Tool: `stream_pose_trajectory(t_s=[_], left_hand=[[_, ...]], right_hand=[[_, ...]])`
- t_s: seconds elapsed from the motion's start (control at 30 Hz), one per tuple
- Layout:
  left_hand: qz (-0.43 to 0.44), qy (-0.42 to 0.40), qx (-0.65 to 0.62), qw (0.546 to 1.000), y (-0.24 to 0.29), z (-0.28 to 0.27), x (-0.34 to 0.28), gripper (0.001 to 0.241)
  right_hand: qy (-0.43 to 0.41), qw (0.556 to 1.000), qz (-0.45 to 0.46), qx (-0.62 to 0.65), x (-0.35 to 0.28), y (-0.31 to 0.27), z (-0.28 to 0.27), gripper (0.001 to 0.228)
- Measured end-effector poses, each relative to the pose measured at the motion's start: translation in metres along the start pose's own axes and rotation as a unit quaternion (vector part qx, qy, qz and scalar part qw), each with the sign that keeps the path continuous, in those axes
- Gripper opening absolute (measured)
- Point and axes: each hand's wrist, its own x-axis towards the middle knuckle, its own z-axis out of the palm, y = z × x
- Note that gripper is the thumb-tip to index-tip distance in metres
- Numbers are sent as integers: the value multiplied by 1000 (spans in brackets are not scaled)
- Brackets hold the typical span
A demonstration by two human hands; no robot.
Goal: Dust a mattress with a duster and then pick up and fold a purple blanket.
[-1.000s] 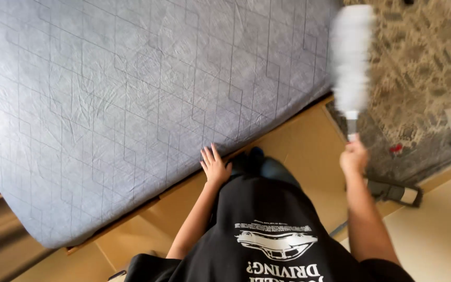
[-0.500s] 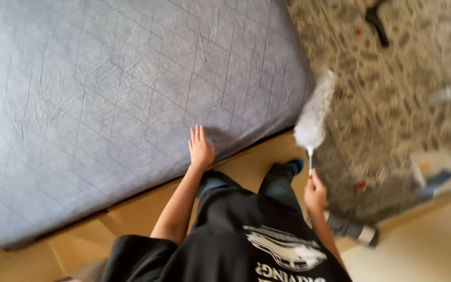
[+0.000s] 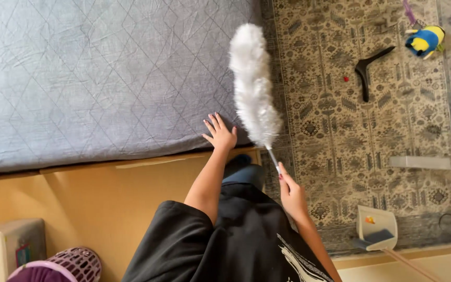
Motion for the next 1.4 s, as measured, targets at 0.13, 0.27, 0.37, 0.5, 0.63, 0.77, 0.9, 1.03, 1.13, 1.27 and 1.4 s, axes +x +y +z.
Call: stream_pose_trajectory(t_s=[0.13, 0.27, 0.37, 0.5, 0.63, 0.77, 0.9, 1.03, 1.13, 1.27, 1.4], left_hand=[[-10, -28, 39, 999, 22, -7, -13, 111], [-74, -83, 87, 990, 38, -25, -20, 127], [-119, -121, 116, 979, 69, -45, -12, 139], [-178, -183, 158, 954, 103, -62, -10, 155], [-218, -224, 189, 931, 112, -68, 1, 167], [-251, -270, 196, 908, 110, -63, 3, 173], [-264, -229, 191, 917, 107, -42, 3, 175], [-304, -80, -26, 949, 133, -3, 24, 178], [-420, 4, -121, 900, 170, 16, 54, 178], [-445, 98, -184, 871, 224, 32, 92, 172], [-392, -3, -189, 900, 264, 57, 142, 146]], right_hand=[[-95, 995, -22, -36, 48, -35, -23, 48], [-197, 969, -148, -19, 102, -53, -30, 47], [-265, 952, -153, -26, 162, -34, -27, 44], [-338, 939, -66, 8, 264, 54, -45, 47], [-307, 922, 212, 99, 345, 46, -149, 47], [-127, 936, 292, 152, 404, 52, -193, 41], [-4, 949, 277, 148, 445, 57, -189, 40], [-129, 991, 11, 22, 458, 43, -161, 40], [-285, 946, -149, -46, 467, -22, -148, 44], [-469, 852, -196, -124, 521, -89, -139, 43], [-513, 792, -321, -75, 626, -53, -105, 31]])
